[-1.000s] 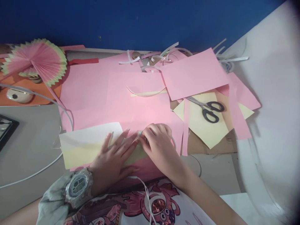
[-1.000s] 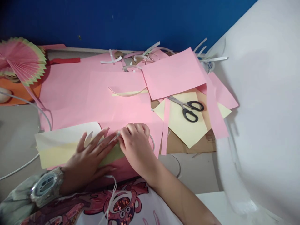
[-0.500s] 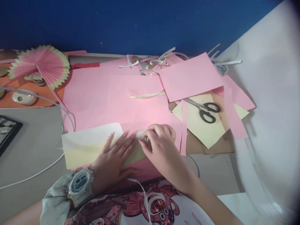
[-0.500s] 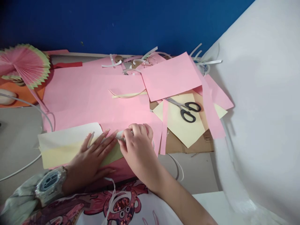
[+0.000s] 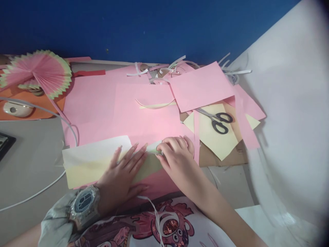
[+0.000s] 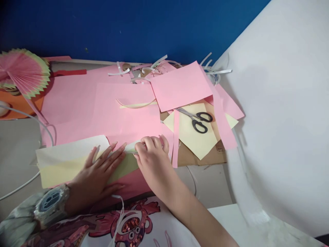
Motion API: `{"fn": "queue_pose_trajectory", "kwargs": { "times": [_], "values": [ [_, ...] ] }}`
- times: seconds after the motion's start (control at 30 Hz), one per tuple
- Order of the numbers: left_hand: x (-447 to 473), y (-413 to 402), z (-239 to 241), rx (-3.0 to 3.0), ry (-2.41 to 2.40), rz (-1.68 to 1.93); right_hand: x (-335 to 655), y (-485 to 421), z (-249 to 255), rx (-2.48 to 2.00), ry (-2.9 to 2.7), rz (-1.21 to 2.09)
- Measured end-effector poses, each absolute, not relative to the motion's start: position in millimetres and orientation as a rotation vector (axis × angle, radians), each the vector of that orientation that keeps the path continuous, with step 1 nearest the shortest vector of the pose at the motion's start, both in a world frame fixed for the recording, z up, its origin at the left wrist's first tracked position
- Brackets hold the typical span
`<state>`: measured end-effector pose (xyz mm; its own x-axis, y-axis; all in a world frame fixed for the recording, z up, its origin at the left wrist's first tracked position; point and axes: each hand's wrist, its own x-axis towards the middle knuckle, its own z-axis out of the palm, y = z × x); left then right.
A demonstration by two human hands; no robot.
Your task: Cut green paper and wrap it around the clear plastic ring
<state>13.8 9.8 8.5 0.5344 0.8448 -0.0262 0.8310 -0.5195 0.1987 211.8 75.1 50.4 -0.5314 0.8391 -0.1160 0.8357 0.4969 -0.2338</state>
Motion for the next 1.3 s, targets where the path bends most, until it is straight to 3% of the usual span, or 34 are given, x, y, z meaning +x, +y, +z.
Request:
{"fn": "queue_pose_trajectory", "kwargs": {
  "times": [0.5, 0.77, 1.3],
  "values": [
    [15, 11, 8, 2.56, 1.436, 0.134, 243, 91, 48, -1.577, -2.581, 0.201],
    [14, 10, 8, 2.546, 1.437, 0.138, 224, 83, 51, -1.376, -2.723, 0.379],
    [15, 11, 7, 2.567, 1.424, 0.13, 212, 88, 45, -1.512, -2.651, 0.532]
  ]
}}
